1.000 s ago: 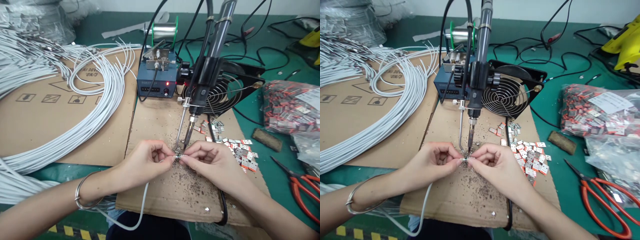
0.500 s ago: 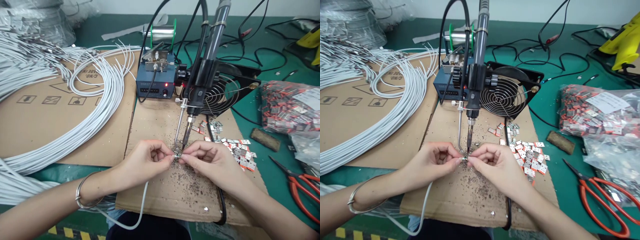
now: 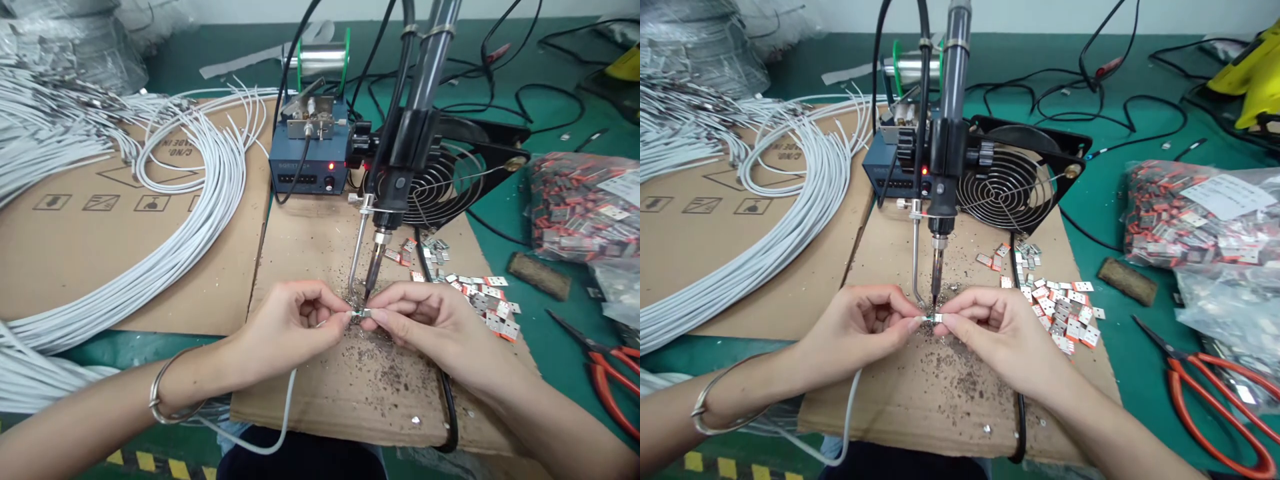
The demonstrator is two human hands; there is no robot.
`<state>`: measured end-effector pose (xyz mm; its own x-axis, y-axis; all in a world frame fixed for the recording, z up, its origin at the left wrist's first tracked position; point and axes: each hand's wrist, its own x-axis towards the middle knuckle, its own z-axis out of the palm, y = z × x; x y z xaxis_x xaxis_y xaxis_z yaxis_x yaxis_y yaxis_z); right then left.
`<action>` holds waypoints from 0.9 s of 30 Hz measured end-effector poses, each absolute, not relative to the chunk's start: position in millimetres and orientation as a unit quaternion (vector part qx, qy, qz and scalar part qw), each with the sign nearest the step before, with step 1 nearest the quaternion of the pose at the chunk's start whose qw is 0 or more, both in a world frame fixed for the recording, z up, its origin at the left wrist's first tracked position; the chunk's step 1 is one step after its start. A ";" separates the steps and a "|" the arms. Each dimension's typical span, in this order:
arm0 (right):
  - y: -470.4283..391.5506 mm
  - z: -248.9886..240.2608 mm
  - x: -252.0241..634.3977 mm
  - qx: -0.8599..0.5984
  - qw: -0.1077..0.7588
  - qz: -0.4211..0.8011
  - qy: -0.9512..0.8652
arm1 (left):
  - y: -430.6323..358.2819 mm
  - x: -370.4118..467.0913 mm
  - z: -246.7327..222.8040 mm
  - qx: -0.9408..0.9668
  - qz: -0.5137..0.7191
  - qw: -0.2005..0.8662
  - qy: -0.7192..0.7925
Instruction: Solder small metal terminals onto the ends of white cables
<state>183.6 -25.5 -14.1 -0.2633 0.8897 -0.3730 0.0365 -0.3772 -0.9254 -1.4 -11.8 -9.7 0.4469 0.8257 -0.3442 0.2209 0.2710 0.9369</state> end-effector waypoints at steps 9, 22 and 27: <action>-26.2 -15.6 186.9 -0.497 0.332 0.652 -0.466 | -13.3 -1.6 -10.7 0.577 0.251 0.626 0.461; -26.0 -15.7 186.4 -0.516 0.333 0.665 -0.426 | -10.7 -2.2 -11.6 0.593 0.247 0.612 0.462; -25.5 -16.9 186.4 -0.506 0.335 0.676 -0.417 | -10.9 -3.1 -11.8 0.591 0.248 0.615 0.460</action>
<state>186.4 -25.5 -16.9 -0.2632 0.8754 -0.4055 -0.0307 -0.4277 -0.9034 -3.1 -10.9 -11.8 0.4530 0.8487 -0.2729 0.2391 0.1792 0.9543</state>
